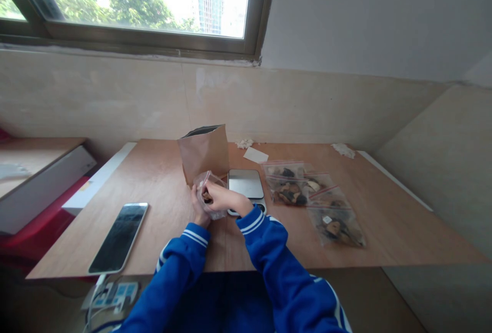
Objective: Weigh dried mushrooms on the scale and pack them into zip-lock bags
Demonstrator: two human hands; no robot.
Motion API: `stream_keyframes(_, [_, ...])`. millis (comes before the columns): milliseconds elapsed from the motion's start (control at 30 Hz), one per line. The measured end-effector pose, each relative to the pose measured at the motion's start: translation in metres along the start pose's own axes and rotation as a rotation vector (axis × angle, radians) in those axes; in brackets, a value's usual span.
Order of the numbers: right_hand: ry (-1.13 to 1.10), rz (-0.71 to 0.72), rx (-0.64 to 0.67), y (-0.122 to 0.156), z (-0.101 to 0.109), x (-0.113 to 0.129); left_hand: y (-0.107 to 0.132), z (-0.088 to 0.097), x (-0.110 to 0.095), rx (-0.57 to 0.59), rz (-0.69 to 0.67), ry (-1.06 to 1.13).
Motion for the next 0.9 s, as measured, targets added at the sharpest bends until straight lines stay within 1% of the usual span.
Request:
stream_keyframes(67, [0.088, -0.008, -0.003, 0.001, -0.003, -0.001, 0.0, -0.004, 0.002, 0.048, 0.022, 0.02])
stream_keyframes(133, [0.179, -0.013, -0.077, 0.002, 0.001, -0.001, 0.0, -0.008, 0.003, 0.095, 0.027, 0.039])
stream_keyframes(200, [0.224, -0.013, -0.125, 0.001, 0.005, 0.0, -0.001, -0.01, 0.004, 0.112, 0.016, 0.049])
stream_keyframes(233, [0.229, -0.01, -0.12, 0.001, 0.006, 0.001, -0.002, -0.009, 0.004, 0.111, 0.012, 0.048])
stream_keyframes(400, [0.221, 0.029, 0.011, -0.006, 0.003, 0.006, -0.004, -0.003, 0.004, 0.072, -0.01, 0.026])
stream_keyframes(467, [0.226, 0.017, 0.005, -0.007, 0.005, 0.005, -0.004, 0.0, 0.003, 0.051, -0.022, 0.01])
stream_keyframes(600, [0.203, -0.062, -0.058, -0.005, 0.007, -0.001, -0.004, 0.0, 0.005, 0.048, -0.016, 0.006])
stream_keyframes(700, [0.2, -0.103, -0.085, -0.003, 0.007, -0.005, -0.004, 0.0, 0.002, 0.032, -0.061, 0.007])
stream_keyframes(833, [0.223, -0.063, -0.068, -0.006, 0.004, -0.003, -0.009, 0.007, -0.002, -0.007, -0.123, -0.044])
stream_keyframes(900, [0.216, -0.066, -0.05, -0.008, 0.003, -0.003, -0.012, 0.013, -0.003, -0.035, -0.151, -0.086])
Point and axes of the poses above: each hand's wrist, its own y-axis away from the middle knuckle, its own z-axis out of the back of the hand, x = y × z, the point moved 9 cm from there along -y, towards the middle knuckle, and after that the axes turned 6 degrees about z, right-handed, at the moved point
